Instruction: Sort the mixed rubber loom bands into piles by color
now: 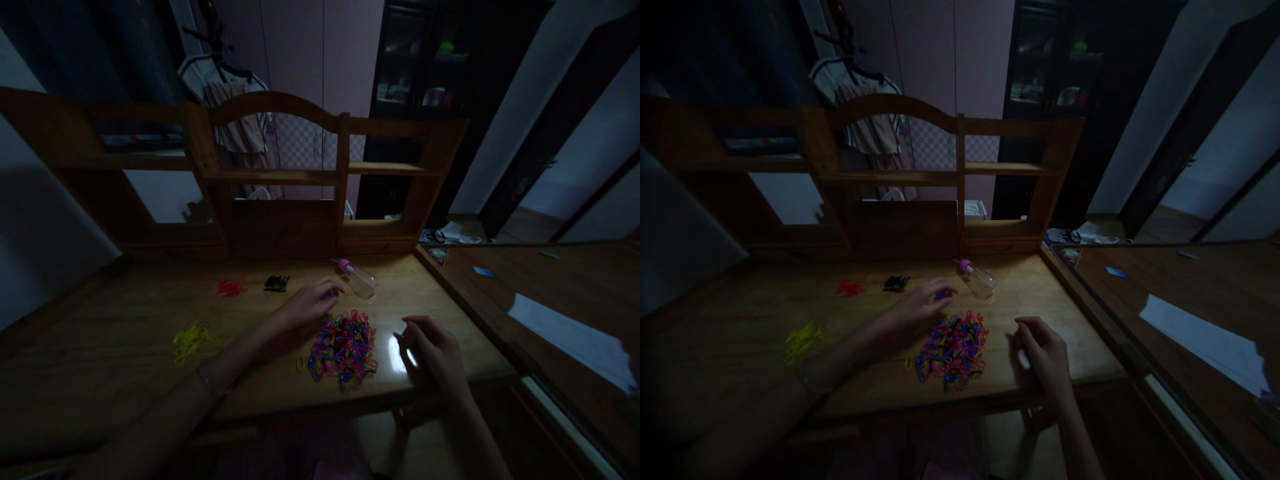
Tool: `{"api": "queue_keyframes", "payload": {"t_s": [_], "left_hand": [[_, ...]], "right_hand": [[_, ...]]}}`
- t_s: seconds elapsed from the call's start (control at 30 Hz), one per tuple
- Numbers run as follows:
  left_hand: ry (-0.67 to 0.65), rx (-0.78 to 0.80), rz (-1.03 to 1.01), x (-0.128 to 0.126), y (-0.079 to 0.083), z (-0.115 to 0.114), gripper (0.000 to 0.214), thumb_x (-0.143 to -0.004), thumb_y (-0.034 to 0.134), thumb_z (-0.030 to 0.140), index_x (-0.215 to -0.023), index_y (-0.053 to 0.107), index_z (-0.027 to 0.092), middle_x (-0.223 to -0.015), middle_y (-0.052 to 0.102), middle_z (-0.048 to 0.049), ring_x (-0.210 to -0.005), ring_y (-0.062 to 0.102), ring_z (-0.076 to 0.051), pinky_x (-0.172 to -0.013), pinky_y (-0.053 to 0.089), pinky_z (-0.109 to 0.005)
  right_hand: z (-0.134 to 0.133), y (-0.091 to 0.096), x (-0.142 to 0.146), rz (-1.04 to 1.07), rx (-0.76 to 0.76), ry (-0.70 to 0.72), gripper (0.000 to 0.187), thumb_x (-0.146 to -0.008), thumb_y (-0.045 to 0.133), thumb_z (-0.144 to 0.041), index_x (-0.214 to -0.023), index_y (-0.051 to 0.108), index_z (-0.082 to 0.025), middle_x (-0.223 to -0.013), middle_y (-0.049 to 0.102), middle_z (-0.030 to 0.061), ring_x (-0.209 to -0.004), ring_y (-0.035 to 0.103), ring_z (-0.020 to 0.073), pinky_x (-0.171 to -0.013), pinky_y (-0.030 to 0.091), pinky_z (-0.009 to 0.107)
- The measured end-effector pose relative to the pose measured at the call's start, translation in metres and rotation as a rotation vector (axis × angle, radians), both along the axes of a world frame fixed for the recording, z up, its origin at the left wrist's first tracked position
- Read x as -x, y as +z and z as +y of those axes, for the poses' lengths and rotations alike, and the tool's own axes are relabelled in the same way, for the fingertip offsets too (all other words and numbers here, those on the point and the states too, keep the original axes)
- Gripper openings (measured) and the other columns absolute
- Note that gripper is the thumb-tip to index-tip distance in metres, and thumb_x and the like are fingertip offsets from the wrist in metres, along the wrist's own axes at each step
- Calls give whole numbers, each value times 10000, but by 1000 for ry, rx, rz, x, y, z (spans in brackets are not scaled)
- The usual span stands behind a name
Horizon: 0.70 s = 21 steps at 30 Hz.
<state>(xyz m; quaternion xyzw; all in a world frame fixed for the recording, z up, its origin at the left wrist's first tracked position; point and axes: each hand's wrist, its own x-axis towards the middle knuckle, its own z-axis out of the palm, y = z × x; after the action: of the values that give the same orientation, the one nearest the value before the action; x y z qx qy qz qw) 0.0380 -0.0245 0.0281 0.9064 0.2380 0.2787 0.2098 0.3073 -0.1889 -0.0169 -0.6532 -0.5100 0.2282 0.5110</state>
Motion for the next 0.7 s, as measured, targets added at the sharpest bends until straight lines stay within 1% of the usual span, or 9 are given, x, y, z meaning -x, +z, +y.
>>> {"api": "queue_keyframes", "payload": {"t_s": [0.07,0.1,0.2,0.3,0.37,0.43,0.57,0.63,0.7], "left_hand": [[-101,41,50,-4,-9,-5,259,-942,472,328,-1118,628,220,-1083,615,-63,-1031,565,-198,-910,439,-315],[-126,52,64,-4,-12,-6,268,-945,472,341,-1120,634,219,-1080,616,-67,-1032,561,-202,-910,440,-320],[-154,62,71,-1,-20,-3,290,-951,469,378,-1093,658,211,-1048,620,-71,-989,564,-200,-885,445,-322],[-153,58,68,1,-23,-1,266,-948,480,350,-1048,681,208,-1018,631,-66,-980,563,-196,-881,436,-315],[-121,73,62,2,-24,-1,237,-939,490,311,-1001,693,205,-979,644,-58,-959,569,-193,-865,434,-309],[-89,109,58,1,-25,-2,224,-930,489,279,-970,696,204,-934,658,-44,-906,581,-183,-822,436,-299],[-87,184,40,2,-27,-5,242,-920,465,253,-976,696,207,-902,679,-26,-817,589,-163,-759,429,-279],[-85,207,24,2,-28,-5,252,-916,457,251,-979,696,205,-892,680,-27,-801,589,-161,-746,427,-273],[-69,223,14,3,-28,-5,254,-910,456,255,-975,696,202,-870,677,-25,-780,586,-159,-725,425,-267]], "right_hand": [[-1,3,1,-18,16,-13,286,-904,547,-434,-1018,653,-195,-762,658,22,-730,638,179,-665,479,254],[-1,4,2,-29,23,-20,280,-903,550,-430,-1017,655,-197,-764,661,21,-734,639,178,-668,477,251],[-1,5,1,-42,44,-45,283,-895,561,-433,-1018,663,-199,-798,677,31,-757,649,186,-670,482,253],[1,3,0,-40,60,-48,304,-883,572,-451,-1029,667,-202,-883,691,51,-819,661,206,-687,498,268],[3,1,1,-66,70,-5,313,-881,575,-456,-1046,669,-208,-914,689,56,-830,660,209,-694,502,278],[5,1,3,-135,59,71,305,-874,591,-448,-1052,679,-216,-947,681,59,-831,651,204,-707,500,286],[13,3,13,-283,0,215,294,-880,596,-382,-1128,668,-242,-1080,635,71,-897,625,191,-775,499,294],[21,7,19,-318,-10,242,312,-907,548,-348,-1191,635,-253,-1126,614,75,-903,620,178,-782,502,290],[32,11,25,-342,-3,246,312,-924,511,-345,-1195,630,-248,-1140,610,78,-891,623,168,-766,506,280]]}}
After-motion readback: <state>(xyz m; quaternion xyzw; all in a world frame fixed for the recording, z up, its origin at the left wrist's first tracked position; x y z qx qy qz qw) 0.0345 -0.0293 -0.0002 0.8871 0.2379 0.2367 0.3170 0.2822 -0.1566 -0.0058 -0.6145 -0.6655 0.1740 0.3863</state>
